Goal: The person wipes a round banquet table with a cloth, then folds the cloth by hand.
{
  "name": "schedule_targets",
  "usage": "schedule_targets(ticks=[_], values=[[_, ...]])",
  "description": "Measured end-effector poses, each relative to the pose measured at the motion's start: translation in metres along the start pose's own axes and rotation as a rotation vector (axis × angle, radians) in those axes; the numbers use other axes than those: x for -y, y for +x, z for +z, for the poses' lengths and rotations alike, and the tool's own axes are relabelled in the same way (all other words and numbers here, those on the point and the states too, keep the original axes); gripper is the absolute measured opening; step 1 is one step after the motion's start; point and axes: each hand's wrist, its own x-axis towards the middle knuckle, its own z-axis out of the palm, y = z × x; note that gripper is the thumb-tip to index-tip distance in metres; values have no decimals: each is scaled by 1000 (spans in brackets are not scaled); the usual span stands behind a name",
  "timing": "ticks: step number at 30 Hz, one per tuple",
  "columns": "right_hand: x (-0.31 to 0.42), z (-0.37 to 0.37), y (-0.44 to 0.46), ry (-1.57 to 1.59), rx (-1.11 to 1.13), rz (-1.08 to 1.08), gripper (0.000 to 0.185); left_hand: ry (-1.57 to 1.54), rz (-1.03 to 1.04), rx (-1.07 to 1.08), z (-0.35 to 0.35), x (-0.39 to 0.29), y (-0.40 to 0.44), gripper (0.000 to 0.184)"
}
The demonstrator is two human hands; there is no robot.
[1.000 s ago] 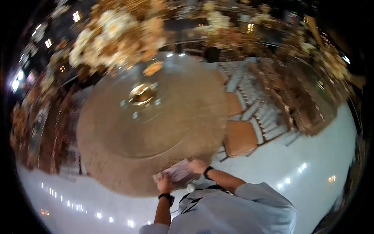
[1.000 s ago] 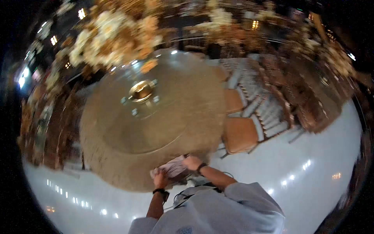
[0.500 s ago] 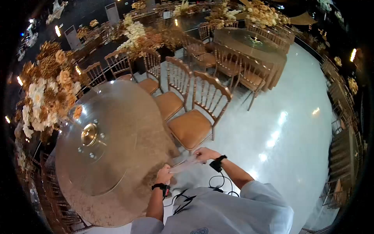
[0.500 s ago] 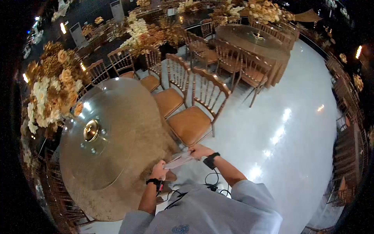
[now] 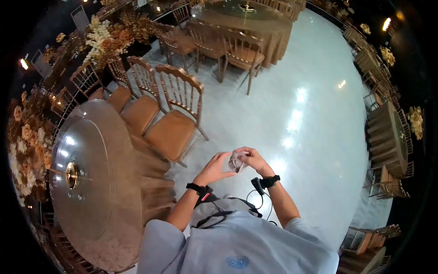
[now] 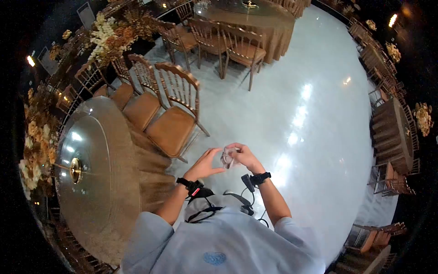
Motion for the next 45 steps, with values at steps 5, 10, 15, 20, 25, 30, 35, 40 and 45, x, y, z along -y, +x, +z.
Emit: schedule_targets(ticks=[5, 10, 15, 20, 25, 30, 35, 40, 45], values=[[-6, -43, 2, 169, -198, -70, 30, -95, 37, 46, 36, -23, 77, 34], [21, -96, 8, 229, -330, -13, 43, -146, 129, 162, 51, -4, 165, 23], [46, -129, 32, 96, -394, -63, 64, -348, 2, 246, 43, 7, 248, 16], [67, -164, 52, 71, -577, -154, 49, -739, -86, 309, 26, 25, 311, 16], [86, -201, 70, 126, -611, -231, 27, -666, -133, 402, 0, 36, 352, 21], [111, -232, 98, 87, -584, -252, 21, -800, -310, 491, 0, 60, 395, 21], [136, -280, 138, 219, -526, -236, 20, -1465, -641, 439, 28, 92, 446, 37], [146, -357, 177, 191, -514, -137, 20, -1297, -592, 533, 47, 83, 505, 39], [146, -437, 201, 165, -454, -142, 18, -1080, -465, 423, 70, 71, 566, 33]])
